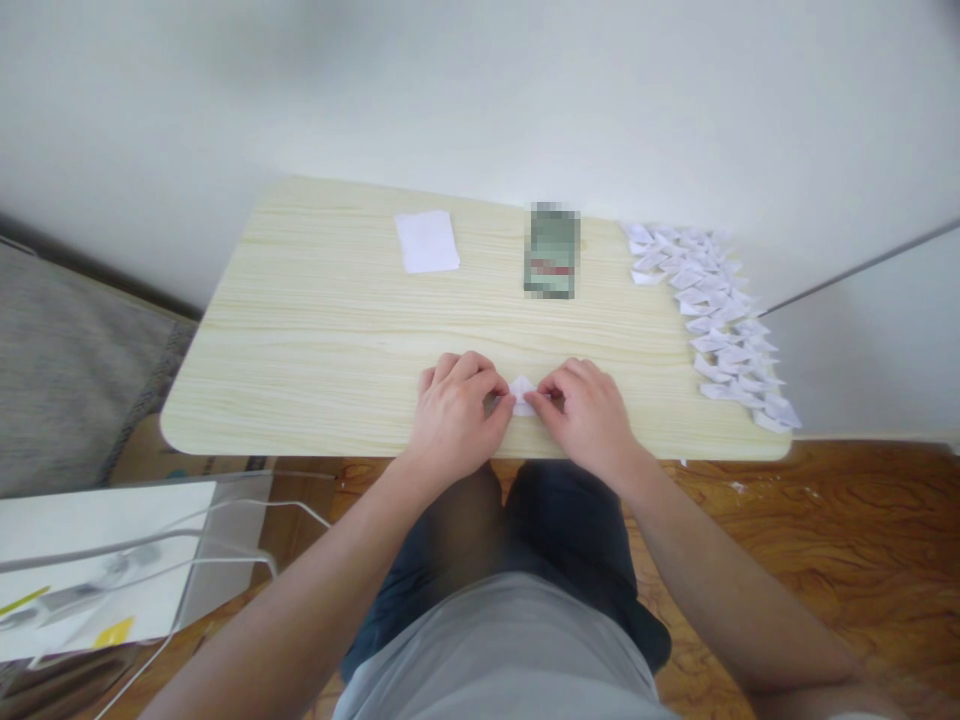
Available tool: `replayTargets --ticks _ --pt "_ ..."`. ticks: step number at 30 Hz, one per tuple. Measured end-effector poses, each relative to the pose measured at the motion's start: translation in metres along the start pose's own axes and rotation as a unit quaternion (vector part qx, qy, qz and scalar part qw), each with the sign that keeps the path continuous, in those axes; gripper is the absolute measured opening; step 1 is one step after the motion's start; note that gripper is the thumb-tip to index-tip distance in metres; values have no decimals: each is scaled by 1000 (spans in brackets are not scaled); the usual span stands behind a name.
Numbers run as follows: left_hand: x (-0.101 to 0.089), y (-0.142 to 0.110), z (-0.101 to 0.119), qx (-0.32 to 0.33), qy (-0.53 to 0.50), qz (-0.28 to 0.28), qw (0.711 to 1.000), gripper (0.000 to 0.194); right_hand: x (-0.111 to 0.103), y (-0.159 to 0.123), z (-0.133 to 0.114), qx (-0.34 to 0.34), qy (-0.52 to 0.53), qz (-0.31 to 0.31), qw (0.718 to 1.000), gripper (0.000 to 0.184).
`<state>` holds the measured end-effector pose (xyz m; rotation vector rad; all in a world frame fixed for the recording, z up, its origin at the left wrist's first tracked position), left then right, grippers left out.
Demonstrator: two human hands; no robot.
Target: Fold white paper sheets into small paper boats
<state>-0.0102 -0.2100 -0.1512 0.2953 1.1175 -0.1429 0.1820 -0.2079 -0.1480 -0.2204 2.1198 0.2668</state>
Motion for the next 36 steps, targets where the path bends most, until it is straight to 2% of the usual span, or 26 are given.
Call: replayTargets --ticks 13,14,16,20,24,29,32,36 --pt "0 -1 2 -18 21 3 1000 5 -5 5 5 2 -9 -14 1000 29" --pt "-1 -1 0 -21 18 3 1000 2 -6 5 8 -2 1 -14 1000 27" --pt "-2 -1 -3 -22 9 0 1000 9 -6 4 14 -17 30 -12 999 19" --pt "-2 -3 -8 22 -12 -3 1000 22 -3 -4 19 -54 61 11 997 14" --pt "1 -10 -10 58 -24 26 998 27 3 -21 6 -84 29 19 996 30" --pt "1 -35 -11 103 -10 58 993 25 11 -50 -10 -81 4 23 996 36" --pt "1 -53 -15 138 6 69 988 31 19 -65 -7 -106 -8 38 994 46" --pt "5 -70 -22 185 3 84 979 38 29 -76 4 -160 0 71 985 38"
Point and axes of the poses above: each hand's wrist, its own y-axis towards the middle knuckle, its own x-axis out of the palm, z = x × y, the point moved 1 cm from there along y, towards the middle knuckle, and after that the axes turned 7 degrees about y, right-handed, at the moved point
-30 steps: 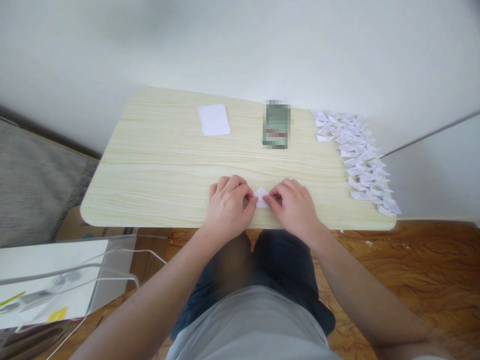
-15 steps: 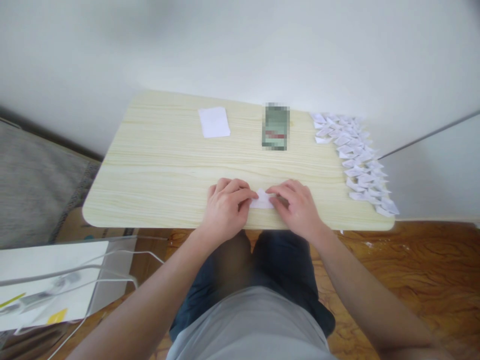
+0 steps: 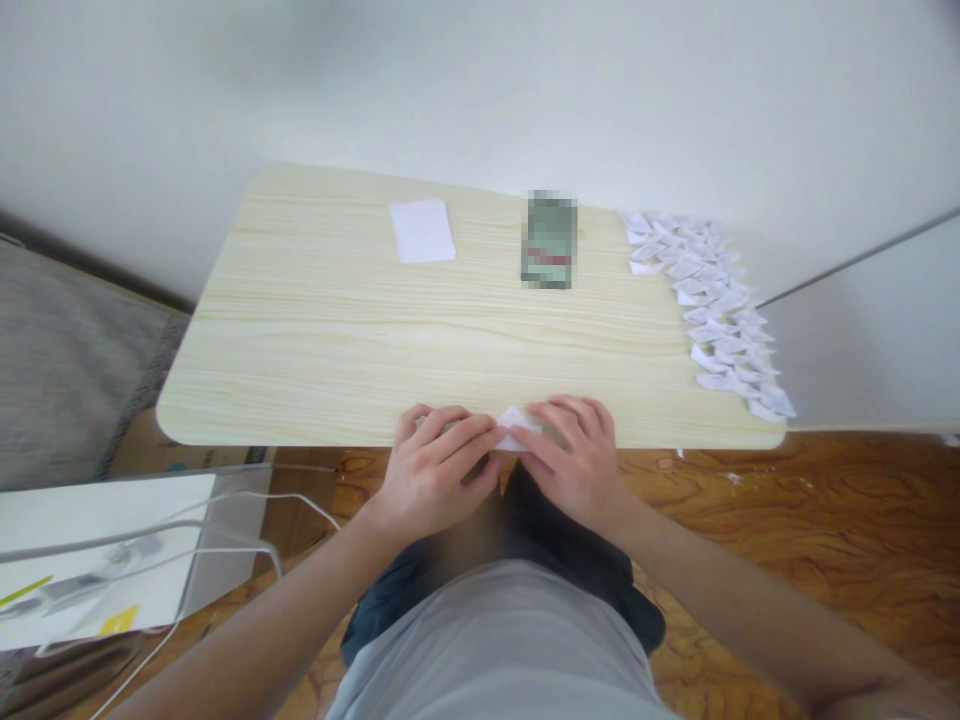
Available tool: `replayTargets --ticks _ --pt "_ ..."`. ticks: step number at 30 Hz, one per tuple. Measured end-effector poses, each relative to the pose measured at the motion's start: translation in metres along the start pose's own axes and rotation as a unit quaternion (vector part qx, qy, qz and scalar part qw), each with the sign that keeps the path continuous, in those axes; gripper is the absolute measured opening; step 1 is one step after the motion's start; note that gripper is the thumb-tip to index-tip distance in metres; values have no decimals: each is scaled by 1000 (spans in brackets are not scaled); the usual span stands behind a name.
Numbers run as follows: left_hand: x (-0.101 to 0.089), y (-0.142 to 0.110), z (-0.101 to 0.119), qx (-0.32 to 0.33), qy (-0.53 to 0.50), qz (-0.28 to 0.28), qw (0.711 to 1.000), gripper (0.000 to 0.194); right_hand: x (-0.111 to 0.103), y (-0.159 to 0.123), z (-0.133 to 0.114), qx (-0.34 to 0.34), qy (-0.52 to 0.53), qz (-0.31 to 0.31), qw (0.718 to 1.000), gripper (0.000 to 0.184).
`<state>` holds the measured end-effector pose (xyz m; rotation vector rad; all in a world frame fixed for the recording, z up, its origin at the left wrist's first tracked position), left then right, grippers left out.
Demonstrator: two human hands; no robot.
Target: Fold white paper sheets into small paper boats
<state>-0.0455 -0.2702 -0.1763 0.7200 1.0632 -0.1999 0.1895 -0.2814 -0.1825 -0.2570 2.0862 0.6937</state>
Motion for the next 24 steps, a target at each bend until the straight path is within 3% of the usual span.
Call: replayTargets --ticks 4,9,13,16,20,24 --pt "2 -4 1 17 -47 24 998 31 -2 1 -1 -43 87 38 995 35" --pt "-14 18 14 -43 -170 37 984 23 -20 22 -16 -11 226 14 974 22" --pt "-33 37 21 -151 -258 -45 953 3 -37 39 -27 65 280 5 958 5" --pt "-39 41 20 -236 -287 -90 924 9 -43 45 -30 164 301 13 939 3" --pt "-36 40 16 -281 -371 -95 880 14 -42 48 -31 277 415 3 867 10" --pt "-36 43 16 -304 -447 -83 837 11 -43 52 -30 323 535 6 780 11"
Point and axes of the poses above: each hand's wrist, its own y-axis towards the middle knuckle, its own x-axis out of the palm, z = x × y, the point moved 1 cm from there along y, towards the middle knuckle, and after that the axes turned 7 degrees about y, right-handed, at the moved point
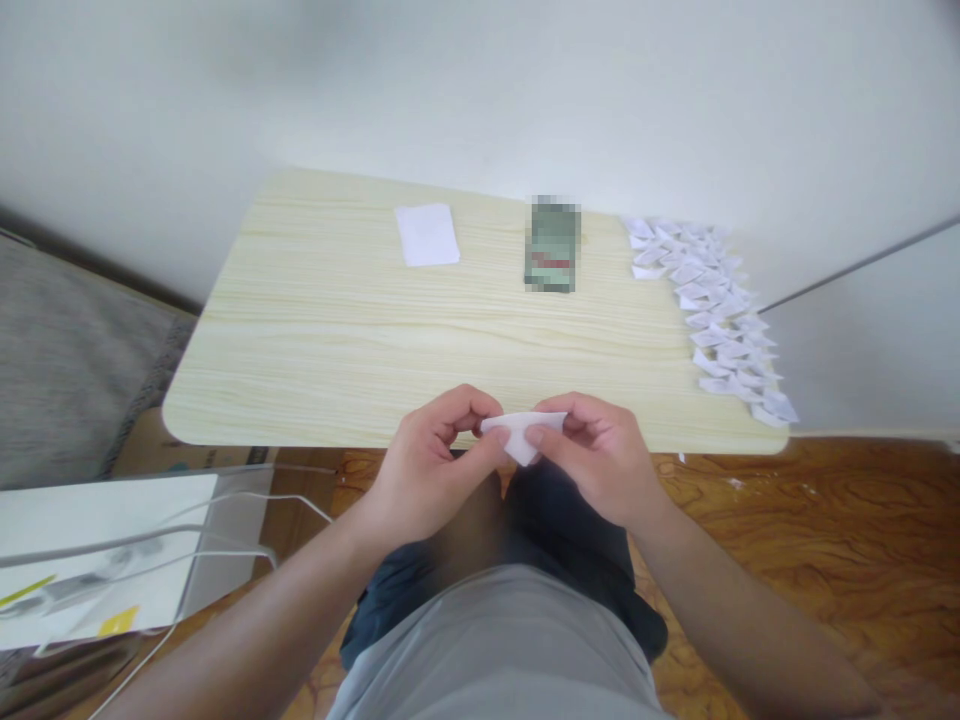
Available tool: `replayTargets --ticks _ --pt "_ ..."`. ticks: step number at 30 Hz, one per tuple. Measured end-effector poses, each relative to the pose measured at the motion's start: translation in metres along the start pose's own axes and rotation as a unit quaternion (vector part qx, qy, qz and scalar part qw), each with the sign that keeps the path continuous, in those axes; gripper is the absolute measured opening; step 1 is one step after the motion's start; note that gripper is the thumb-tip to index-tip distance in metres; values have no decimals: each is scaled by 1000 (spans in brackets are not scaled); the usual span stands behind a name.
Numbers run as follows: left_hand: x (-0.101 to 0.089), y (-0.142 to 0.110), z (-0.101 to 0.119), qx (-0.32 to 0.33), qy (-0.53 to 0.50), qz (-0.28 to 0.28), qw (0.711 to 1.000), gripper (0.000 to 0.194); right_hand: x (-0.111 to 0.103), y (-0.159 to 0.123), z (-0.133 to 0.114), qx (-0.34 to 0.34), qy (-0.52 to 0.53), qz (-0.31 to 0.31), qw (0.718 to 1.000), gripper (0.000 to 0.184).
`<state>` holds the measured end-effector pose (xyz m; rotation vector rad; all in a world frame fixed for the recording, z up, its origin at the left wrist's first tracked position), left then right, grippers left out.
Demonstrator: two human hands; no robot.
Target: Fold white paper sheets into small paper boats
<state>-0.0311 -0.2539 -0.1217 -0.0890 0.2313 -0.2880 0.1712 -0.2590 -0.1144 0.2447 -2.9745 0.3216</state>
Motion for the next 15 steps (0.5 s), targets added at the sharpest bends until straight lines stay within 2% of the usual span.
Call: replayTargets --ticks 5,15 --pt "1 1 8 8 -115 -1 993 5 -2 4 -6 -12 50 -19 998 3" --pt "-4 0 12 16 -170 -12 985 5 -7 6 -12 10 55 -71 996 8"
Point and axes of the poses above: each hand's wrist, its own y-axis towards the middle knuckle, its own x-axis out of the palm, z = x × y, the point moved 1 cm from there along y, towards the middle knuckle, and after that the axes turned 7 degrees about y, right-handed, at the moved point
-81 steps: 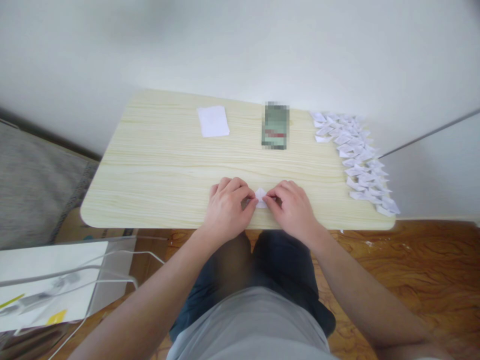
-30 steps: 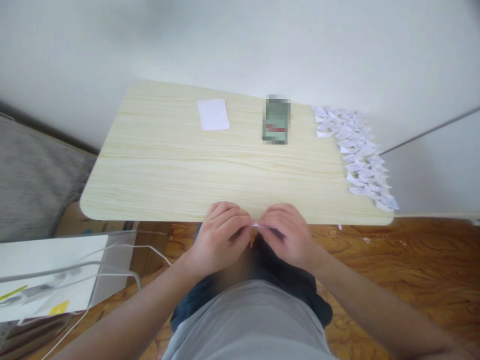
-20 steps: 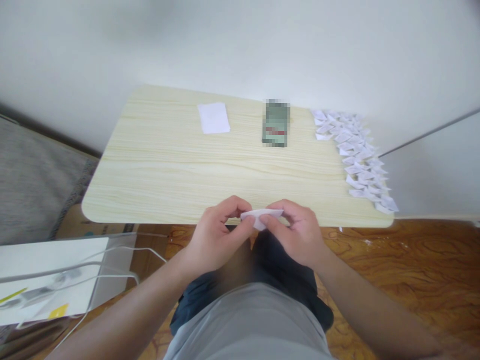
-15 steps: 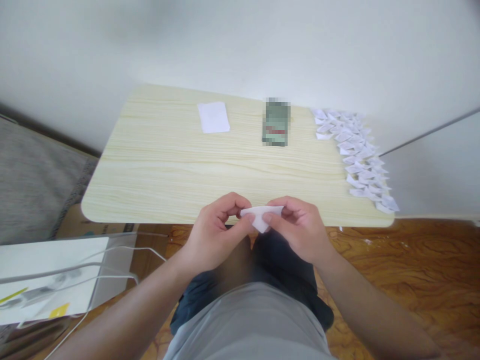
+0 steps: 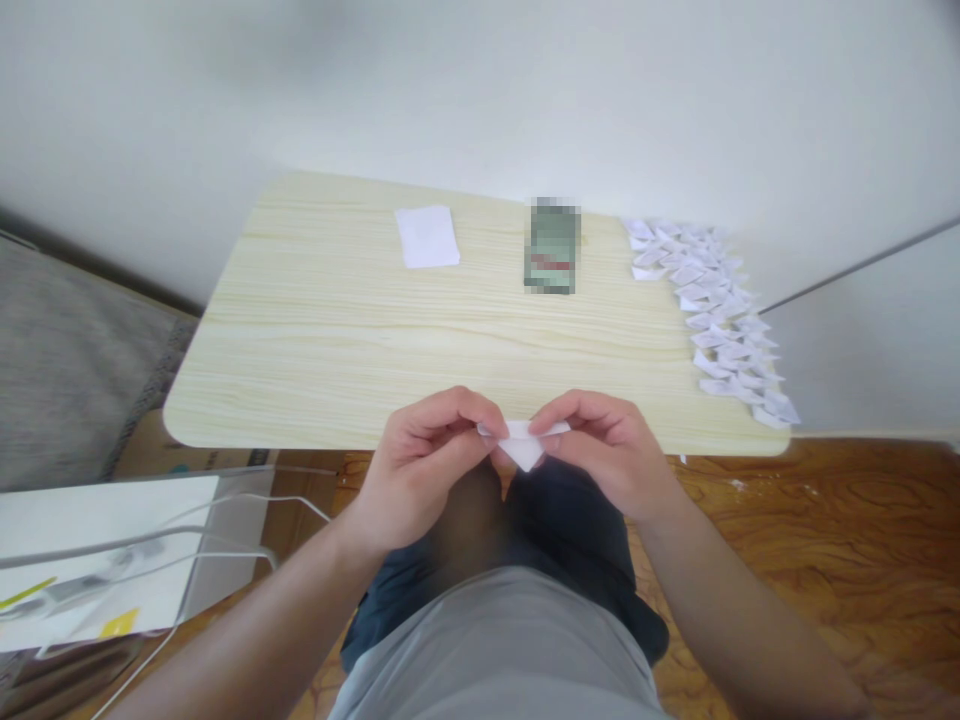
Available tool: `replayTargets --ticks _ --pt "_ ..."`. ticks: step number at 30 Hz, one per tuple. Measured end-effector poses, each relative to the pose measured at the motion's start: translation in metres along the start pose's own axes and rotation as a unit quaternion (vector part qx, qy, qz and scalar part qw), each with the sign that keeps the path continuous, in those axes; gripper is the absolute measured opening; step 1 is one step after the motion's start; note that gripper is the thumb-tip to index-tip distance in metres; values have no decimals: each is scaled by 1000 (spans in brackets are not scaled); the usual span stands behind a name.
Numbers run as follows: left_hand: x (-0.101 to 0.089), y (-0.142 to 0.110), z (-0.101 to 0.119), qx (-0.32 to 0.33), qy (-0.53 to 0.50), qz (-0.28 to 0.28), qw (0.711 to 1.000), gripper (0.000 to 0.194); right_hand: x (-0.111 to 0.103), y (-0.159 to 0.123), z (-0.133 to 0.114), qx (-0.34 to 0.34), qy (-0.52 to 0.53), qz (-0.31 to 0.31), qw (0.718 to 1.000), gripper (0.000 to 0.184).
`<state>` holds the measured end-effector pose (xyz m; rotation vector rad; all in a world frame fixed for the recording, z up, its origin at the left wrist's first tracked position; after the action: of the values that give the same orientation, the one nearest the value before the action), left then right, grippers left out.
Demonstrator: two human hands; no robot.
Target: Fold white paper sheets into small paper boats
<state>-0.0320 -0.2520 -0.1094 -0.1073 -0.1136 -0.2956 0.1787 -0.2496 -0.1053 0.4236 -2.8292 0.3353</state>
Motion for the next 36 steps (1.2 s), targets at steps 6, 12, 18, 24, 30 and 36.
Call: replayTargets --ticks 6,12,18,24,30,36 --pt "-1 1 2 26 28 -16 999 8 -2 -2 -8 -69 -85 3 994 10" --pt "-8 8 7 79 123 -16 989 4 -3 4 -23 -152 -199 -24 968 13" --pt "-7 30 26 129 228 41 964 16 -4 21 -51 -223 -259 -10 940 15" --pt "-3 71 74 165 355 92 916 9 -6 49 -90 -316 -281 45 905 13" --pt "5 121 116 220 316 91 918 12 -6 89 -120 -298 -170 109 933 23" --pt "7 168 133 243 194 73 948 13 -17 123 -149 -338 -156 132 919 17"
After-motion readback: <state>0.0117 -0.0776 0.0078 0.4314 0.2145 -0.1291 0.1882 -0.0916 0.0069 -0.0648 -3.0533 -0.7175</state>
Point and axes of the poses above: each hand's wrist, its own y-axis towards the middle knuckle, its own x-axis out of the palm, z = x × y, the point moved 1 cm from there along y, towards the middle knuckle, and after that the axes turned 7 degrees about y, right-handed, at the moved point
